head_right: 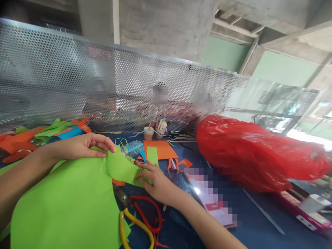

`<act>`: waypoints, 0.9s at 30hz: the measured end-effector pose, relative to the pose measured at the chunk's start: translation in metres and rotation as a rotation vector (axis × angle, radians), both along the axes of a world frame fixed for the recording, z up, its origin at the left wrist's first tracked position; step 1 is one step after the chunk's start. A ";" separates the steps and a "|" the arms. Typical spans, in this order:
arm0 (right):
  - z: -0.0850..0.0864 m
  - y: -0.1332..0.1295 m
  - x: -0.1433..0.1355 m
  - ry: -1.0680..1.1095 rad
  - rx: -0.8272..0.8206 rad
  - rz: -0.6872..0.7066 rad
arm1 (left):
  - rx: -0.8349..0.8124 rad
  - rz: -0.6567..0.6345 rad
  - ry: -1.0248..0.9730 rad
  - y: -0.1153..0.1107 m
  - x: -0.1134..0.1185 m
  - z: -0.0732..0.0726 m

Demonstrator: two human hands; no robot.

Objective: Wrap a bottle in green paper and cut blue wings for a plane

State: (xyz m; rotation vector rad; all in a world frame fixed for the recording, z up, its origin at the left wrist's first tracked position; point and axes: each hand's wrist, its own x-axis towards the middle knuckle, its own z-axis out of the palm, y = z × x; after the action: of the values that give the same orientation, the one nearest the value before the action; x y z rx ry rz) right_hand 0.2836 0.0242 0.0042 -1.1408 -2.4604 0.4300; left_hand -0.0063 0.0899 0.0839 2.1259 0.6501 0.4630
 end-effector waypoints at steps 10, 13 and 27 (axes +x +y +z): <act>-0.011 0.011 0.004 -0.004 0.059 -0.363 | -0.049 0.142 -0.086 0.006 -0.002 -0.005; -0.017 0.017 0.010 -0.055 0.110 -0.507 | -0.005 0.195 -0.097 0.006 -0.002 -0.004; 0.002 -0.010 -0.008 -0.006 0.052 -0.416 | 0.035 0.219 0.043 -0.006 -0.026 0.016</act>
State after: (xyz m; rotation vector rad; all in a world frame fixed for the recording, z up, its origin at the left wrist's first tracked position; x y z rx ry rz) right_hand 0.2751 0.0143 0.0067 -1.5808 -2.1427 0.2353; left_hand -0.0319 0.0841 0.1003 2.1117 0.9105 0.5519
